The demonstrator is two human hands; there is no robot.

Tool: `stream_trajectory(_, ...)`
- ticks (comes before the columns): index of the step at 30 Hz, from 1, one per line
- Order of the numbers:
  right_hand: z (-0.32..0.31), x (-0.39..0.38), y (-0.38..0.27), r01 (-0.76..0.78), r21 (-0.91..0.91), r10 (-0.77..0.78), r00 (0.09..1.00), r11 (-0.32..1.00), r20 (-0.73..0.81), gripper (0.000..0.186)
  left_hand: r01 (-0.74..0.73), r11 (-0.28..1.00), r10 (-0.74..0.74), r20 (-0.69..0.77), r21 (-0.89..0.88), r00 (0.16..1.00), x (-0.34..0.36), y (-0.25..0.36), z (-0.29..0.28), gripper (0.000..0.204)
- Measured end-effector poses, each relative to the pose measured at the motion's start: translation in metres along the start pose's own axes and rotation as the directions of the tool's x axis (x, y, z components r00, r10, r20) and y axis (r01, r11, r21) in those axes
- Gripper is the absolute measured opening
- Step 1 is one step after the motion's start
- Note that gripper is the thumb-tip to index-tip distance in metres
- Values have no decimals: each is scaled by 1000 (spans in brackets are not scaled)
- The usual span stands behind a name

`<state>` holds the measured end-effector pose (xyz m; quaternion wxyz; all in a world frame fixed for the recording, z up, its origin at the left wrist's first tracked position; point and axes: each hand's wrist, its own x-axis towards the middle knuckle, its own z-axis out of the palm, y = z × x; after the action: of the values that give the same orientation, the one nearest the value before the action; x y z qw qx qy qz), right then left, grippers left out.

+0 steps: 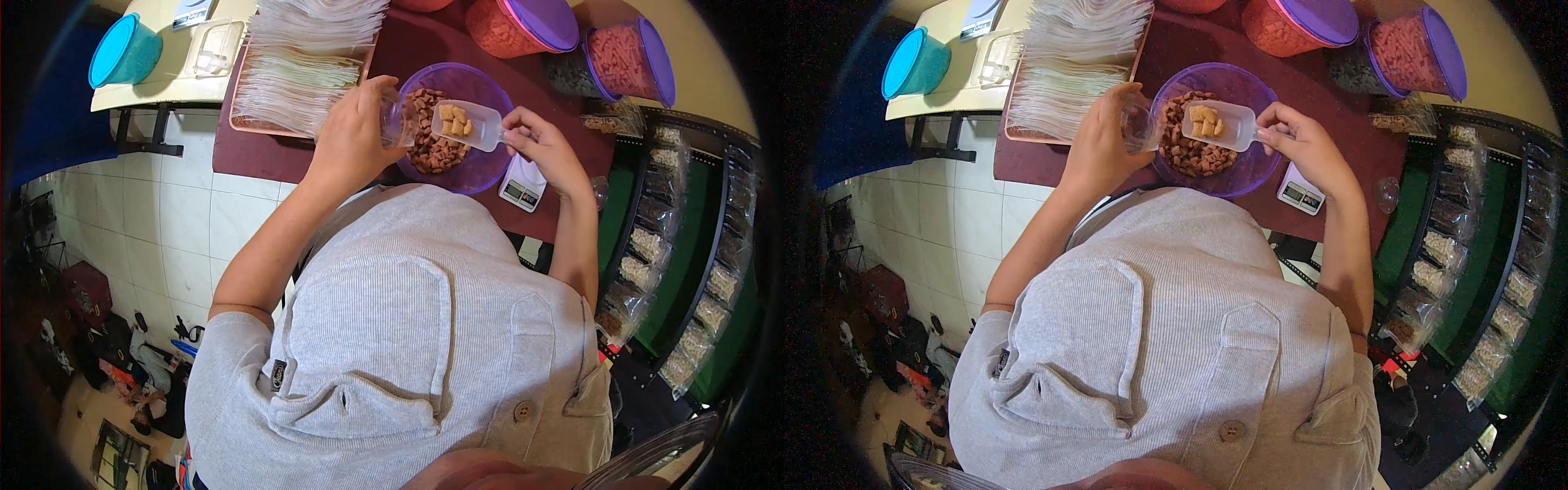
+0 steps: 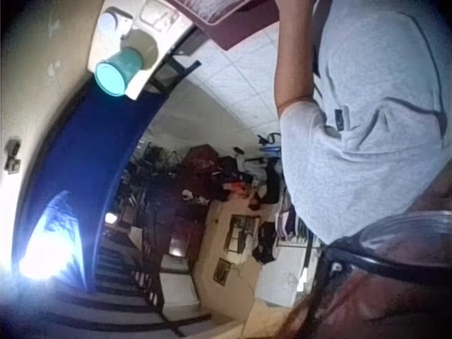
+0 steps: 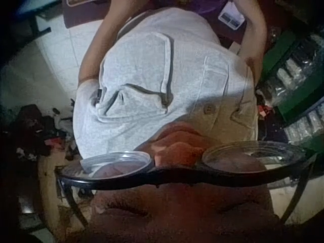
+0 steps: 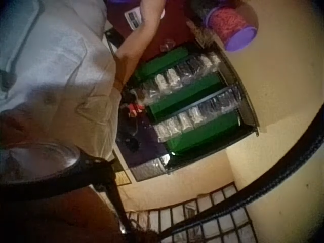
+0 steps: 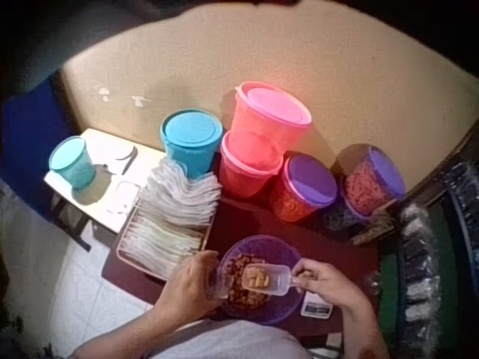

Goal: Weighing and packaging peanuts into plastic bags.

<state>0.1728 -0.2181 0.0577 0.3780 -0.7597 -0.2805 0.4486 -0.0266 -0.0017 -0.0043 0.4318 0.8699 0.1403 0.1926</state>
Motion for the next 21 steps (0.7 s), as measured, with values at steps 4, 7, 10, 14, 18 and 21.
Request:
stream_trajectory(4,9,-11,-40,49,41,-48,999,998,-15,13,9,1000,-9,46,-11,999,0,6,5,85)
stream_trajectory(7,14,-12,-54,95,-165,-99,995,982,-19,13,46,999,-47,69,10,997,1,12,7,86)
stream_trajectory(10,15,-12,-60,118,-218,-128,991,969,-33,13,82,996,-80,96,-18,992,2,14,6,87)
stream_trajectory(14,15,-14,-63,120,-239,-136,989,964,-52,13,38,999,-35,62,-37,997,2,12,8,87)
stream_trajectory(18,14,-15,-65,146,-213,-160,986,966,-50,14,75,997,-74,73,-16,995,1,15,5,87)
stream_trajectory(21,14,-18,-67,131,-221,-147,987,966,-57,16,33,999,-32,48,-26,998,1,8,8,88)
